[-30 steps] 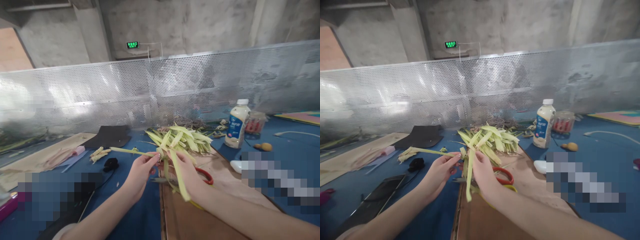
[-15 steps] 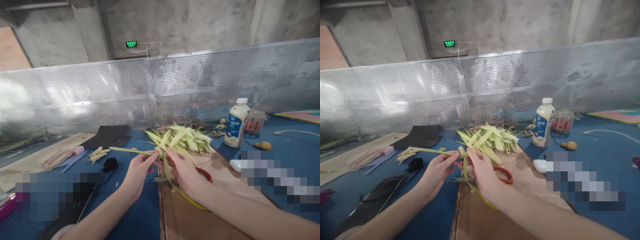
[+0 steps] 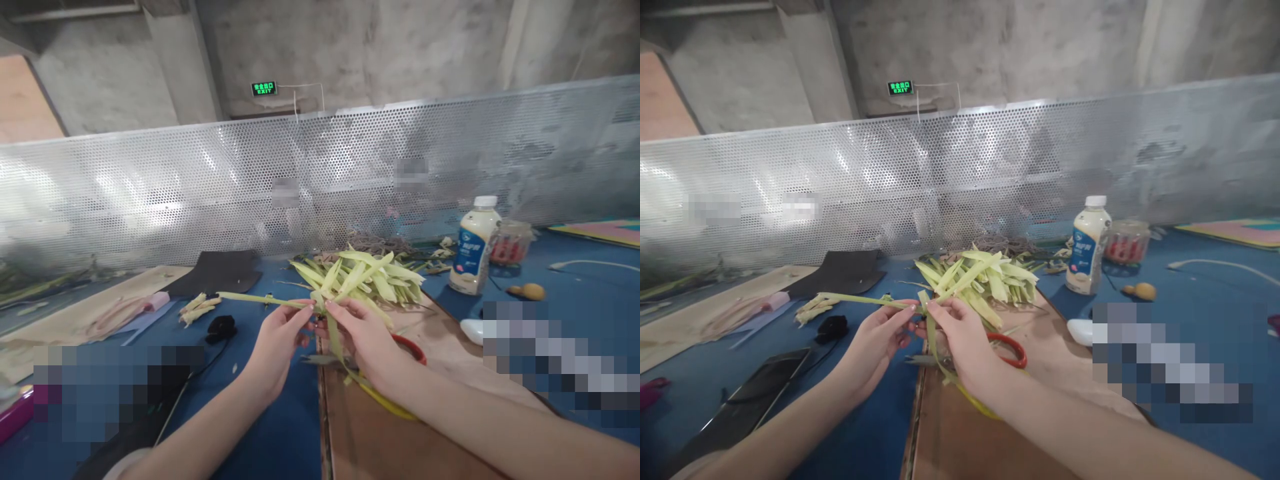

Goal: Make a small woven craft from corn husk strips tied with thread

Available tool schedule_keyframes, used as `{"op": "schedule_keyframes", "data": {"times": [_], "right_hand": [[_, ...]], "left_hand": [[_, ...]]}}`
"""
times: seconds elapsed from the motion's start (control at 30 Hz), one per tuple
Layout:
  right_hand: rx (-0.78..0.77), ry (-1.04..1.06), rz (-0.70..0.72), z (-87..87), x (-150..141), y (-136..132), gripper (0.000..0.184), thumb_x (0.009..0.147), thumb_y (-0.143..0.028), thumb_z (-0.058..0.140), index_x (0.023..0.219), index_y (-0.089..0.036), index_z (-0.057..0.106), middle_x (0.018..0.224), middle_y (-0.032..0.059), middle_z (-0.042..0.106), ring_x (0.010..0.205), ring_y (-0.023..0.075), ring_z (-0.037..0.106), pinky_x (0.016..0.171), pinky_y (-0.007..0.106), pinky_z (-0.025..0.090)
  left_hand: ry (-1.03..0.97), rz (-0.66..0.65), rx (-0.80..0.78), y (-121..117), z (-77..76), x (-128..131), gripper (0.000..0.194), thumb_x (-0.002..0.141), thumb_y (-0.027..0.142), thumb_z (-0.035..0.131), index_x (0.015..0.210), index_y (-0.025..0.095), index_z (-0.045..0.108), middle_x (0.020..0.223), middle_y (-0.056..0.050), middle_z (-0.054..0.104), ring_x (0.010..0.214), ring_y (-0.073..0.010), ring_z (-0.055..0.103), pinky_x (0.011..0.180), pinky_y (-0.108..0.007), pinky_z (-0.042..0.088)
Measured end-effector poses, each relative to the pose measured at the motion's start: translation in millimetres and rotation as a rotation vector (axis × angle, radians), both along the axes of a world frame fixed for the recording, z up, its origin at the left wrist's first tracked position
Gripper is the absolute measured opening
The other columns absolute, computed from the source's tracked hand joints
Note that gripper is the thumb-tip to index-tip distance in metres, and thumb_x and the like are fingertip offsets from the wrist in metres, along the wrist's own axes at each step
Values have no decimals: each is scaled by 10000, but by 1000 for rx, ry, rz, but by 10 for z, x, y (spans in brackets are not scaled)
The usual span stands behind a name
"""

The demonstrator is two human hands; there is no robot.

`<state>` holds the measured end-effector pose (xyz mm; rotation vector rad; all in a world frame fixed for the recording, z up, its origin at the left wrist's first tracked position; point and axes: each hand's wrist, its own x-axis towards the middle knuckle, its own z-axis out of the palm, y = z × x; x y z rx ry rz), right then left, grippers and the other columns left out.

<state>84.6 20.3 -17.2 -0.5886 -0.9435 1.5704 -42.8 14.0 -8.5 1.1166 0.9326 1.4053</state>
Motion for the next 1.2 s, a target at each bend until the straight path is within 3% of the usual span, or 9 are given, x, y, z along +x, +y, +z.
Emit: {"op": "schedule_keyframes", "data": {"times": [0.23, 0.47, 0.63, 0.77, 0.87, 1.0, 1.1, 1.2], "right_hand": [[26, -170, -14, 29, 41, 0, 253, 721, -383, 588, 835, -156, 589, 708, 31, 643, 615, 170, 614, 574, 289, 491], [116, -230, -25, 79, 32, -16, 136, 696, -280, 593, 746, -154, 579, 739, 8, 610, 673, 146, 598, 746, 330, 482], [354, -394, -32, 24, 24, -2, 183, 659, -145, 527, 837, -184, 514, 761, -11, 571, 711, 139, 577, 700, 309, 473], [436, -531, -185, 60, -3, -105, 203, 639, -158, 519, 811, -207, 425, 783, -3, 534, 676, 135, 547, 632, 289, 460], [536, -624, -230, 127, 3, -191, 237, 631, -148, 529, 828, -207, 411, 814, 7, 522, 748, 155, 535, 692, 310, 446], [711, -898, -338, 169, 60, -221, 198, 672, -173, 539, 856, -186, 468, 846, 31, 524, 803, 179, 513, 747, 341, 421], [715, -972, -320, 155, 103, -209, 177, 765, -224, 471, 933, -197, 518, 903, 46, 538, 787, 181, 525, 706, 332, 432], [677, -896, -261, 132, 112, -192, 214, 826, -248, 401, 961, -223, 565, 950, 40, 559, 816, 178, 542, 682, 296, 440]], "left_hand": [[74, 56, 18, -32, 71, 32, 245, 680, 351, 627, 831, 193, 515, 714, 31, 564, 468, -87, 534, 349, -179, 351], [187, 81, 91, -34, 117, 12, 223, 699, 347, 606, 835, 187, 531, 673, -11, 624, 477, -151, 594, 474, -281, 493], [326, 186, 177, -51, 133, 1, 187, 687, 333, 618, 775, 169, 606, 658, -15, 635, 541, -153, 602, 528, -252, 486], [385, 263, 249, -61, 111, 10, 137, 687, 302, 617, 722, 172, 641, 655, -7, 642, 579, -135, 590, 544, -210, 459], [392, 257, 257, -49, 80, 10, 147, 700, 312, 603, 745, 178, 641, 684, -9, 647, 593, -143, 596, 570, -226, 466], [414, 253, 279, -32, 65, 6, 138, 708, 297, 599, 729, 168, 643, 741, -24, 647, 667, -157, 603, 619, -235, 477], [387, 214, 262, -36, 79, 8, 143, 713, 301, 596, 721, 165, 639, 806, -31, 638, 694, -157, 608, 631, -239, 490], [281, 128, 214, -45, 90, 14, 149, 730, 319, 581, 735, 172, 605, 823, -32, 638, 693, -164, 626, 646, -268, 512]]}}
